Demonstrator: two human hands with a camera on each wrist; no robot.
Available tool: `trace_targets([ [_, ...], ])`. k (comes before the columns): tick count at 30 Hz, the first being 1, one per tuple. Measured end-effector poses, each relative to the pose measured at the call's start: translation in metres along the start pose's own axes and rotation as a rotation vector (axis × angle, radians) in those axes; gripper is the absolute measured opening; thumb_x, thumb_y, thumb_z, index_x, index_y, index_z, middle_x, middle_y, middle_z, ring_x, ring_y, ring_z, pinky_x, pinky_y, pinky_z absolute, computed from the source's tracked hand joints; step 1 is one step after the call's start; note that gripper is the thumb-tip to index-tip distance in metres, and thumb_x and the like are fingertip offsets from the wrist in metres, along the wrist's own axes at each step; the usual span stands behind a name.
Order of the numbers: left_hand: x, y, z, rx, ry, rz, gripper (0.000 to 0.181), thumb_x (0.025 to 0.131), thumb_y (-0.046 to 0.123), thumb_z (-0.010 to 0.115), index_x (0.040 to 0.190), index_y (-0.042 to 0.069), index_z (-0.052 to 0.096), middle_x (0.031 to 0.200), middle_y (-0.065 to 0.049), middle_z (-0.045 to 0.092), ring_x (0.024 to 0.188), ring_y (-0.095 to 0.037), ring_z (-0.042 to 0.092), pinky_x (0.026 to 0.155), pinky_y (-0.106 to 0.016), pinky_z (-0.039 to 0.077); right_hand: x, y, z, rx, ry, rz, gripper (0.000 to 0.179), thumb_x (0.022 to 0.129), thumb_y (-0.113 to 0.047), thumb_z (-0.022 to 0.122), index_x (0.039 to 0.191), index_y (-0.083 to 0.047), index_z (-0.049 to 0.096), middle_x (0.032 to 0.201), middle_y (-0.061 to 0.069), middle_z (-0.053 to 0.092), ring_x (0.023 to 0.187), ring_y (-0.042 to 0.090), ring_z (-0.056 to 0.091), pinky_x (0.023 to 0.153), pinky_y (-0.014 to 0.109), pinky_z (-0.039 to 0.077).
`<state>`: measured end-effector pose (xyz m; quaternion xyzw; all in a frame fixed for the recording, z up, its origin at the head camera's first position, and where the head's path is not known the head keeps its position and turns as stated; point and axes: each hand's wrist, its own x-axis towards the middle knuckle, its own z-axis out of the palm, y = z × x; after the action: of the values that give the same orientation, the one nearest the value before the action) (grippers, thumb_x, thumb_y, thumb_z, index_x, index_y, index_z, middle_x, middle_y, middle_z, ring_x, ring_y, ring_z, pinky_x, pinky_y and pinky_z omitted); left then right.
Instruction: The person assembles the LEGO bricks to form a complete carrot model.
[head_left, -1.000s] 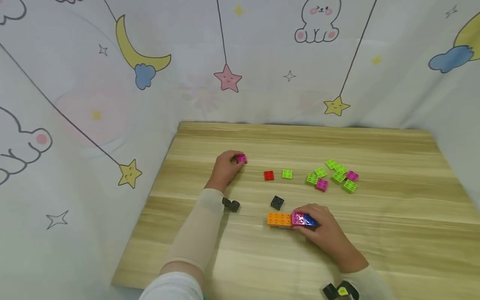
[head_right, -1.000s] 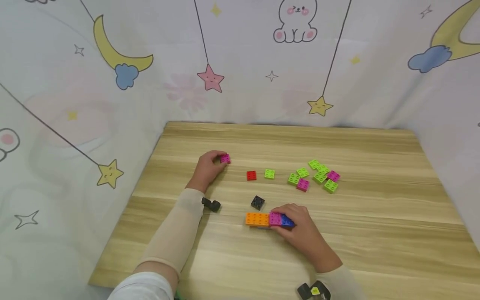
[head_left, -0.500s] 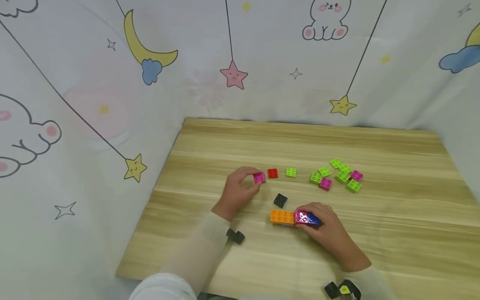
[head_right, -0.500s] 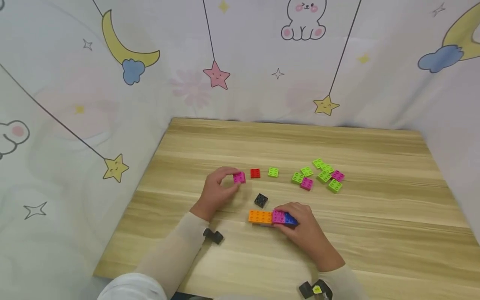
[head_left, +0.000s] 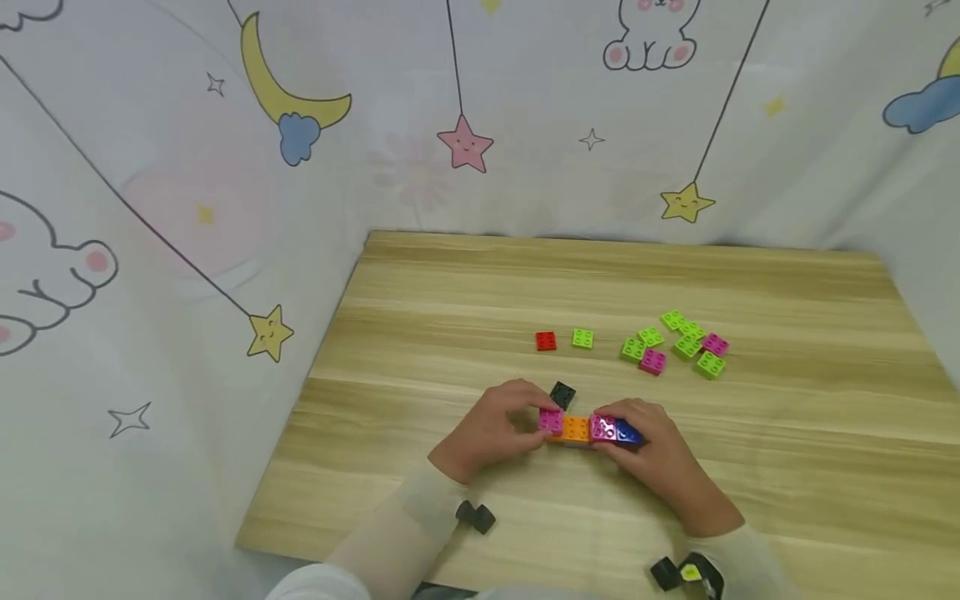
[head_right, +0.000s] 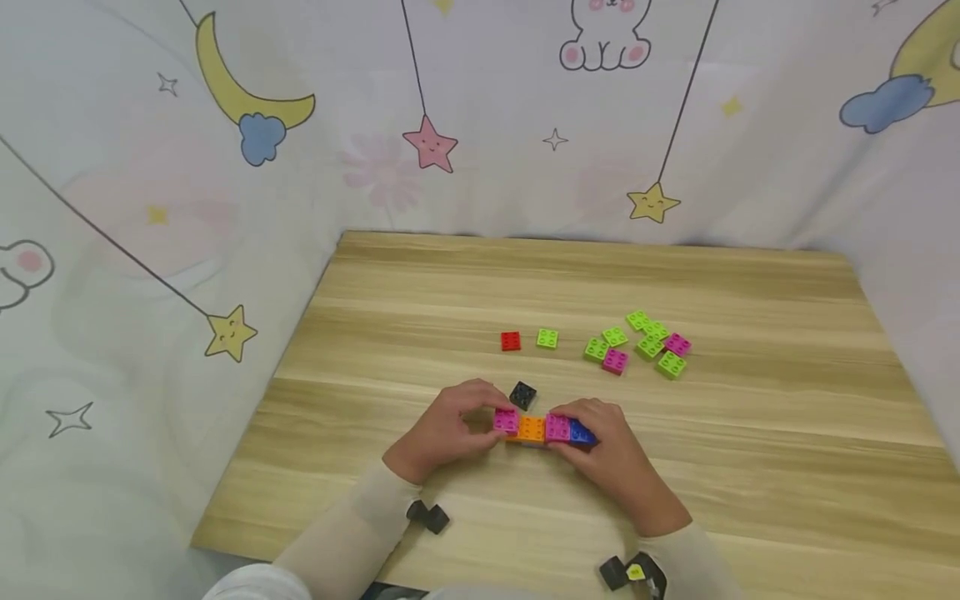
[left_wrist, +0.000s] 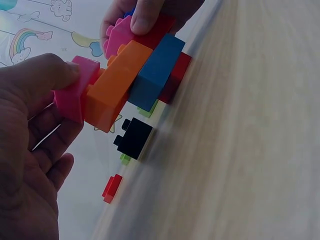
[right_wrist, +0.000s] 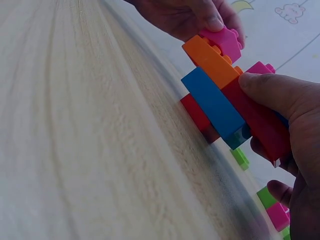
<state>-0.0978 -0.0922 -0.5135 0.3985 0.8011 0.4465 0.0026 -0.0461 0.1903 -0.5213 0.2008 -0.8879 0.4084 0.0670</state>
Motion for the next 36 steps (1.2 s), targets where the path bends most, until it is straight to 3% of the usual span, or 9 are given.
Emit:
trace_targets([
  [7,0.001,0.005,0.001,0.062,-0.032,0.012,0.025,0.089,0.019,0.083,0.114,0.019,0.077,0.116,0.012,0.071,0.113,-0.004,0.060,0.103,-0.022,0.048,0.000,0.003,0.002,-0.008,0.017,-0.016,0.044,0.079,-0.017,0.092,0.118,-0.026,0.072,0.114,-0.010,0.072,0.109,0.018,0.066,0.097,0.038,0.043],
  [17,0.001,0.011,-0.003,0.035,-0.052,-0.020,0.026,0.087,0.014,0.083,0.113,0.018,0.079,0.112,0.014,0.070,0.105,-0.001,0.060,0.095,-0.019,0.051,-0.001,0.001,0.002,0.004,0.008,0.003,0.041,0.081,-0.016,0.091,0.117,-0.025,0.073,0.115,-0.008,0.072,0.108,0.018,0.065,0.096,0.036,0.046],
  [29,0.000,0.008,0.003,0.052,-0.036,-0.002,0.029,0.088,0.017,0.084,0.116,0.017,0.077,0.114,0.013,0.070,0.106,-0.002,0.060,0.096,-0.019,0.051,-0.002,0.005,0.002,0.049,0.005,0.013,0.043,0.079,-0.012,0.091,0.116,-0.023,0.072,0.114,-0.007,0.073,0.108,0.015,0.065,0.095,0.020,0.046],
  [33,0.001,0.004,0.005,-0.012,-0.003,-0.003,0.037,0.088,0.019,0.084,0.123,0.015,0.074,0.121,0.009,0.070,0.113,-0.005,0.060,0.101,-0.025,0.050,-0.003,0.007,0.002,0.068,0.002,0.026,0.043,0.079,-0.011,0.091,0.116,-0.023,0.072,0.115,-0.008,0.072,0.109,0.014,0.064,0.095,0.016,0.045],
  [36,0.004,-0.005,0.004,-0.115,0.049,-0.080,0.040,0.092,0.016,0.080,0.130,0.013,0.071,0.129,0.007,0.068,0.123,-0.009,0.059,0.107,-0.033,0.047,-0.002,0.007,0.001,0.074,-0.001,0.028,0.043,0.080,-0.012,0.091,0.116,-0.024,0.071,0.115,-0.008,0.072,0.109,0.014,0.064,0.095,0.016,0.045],
])
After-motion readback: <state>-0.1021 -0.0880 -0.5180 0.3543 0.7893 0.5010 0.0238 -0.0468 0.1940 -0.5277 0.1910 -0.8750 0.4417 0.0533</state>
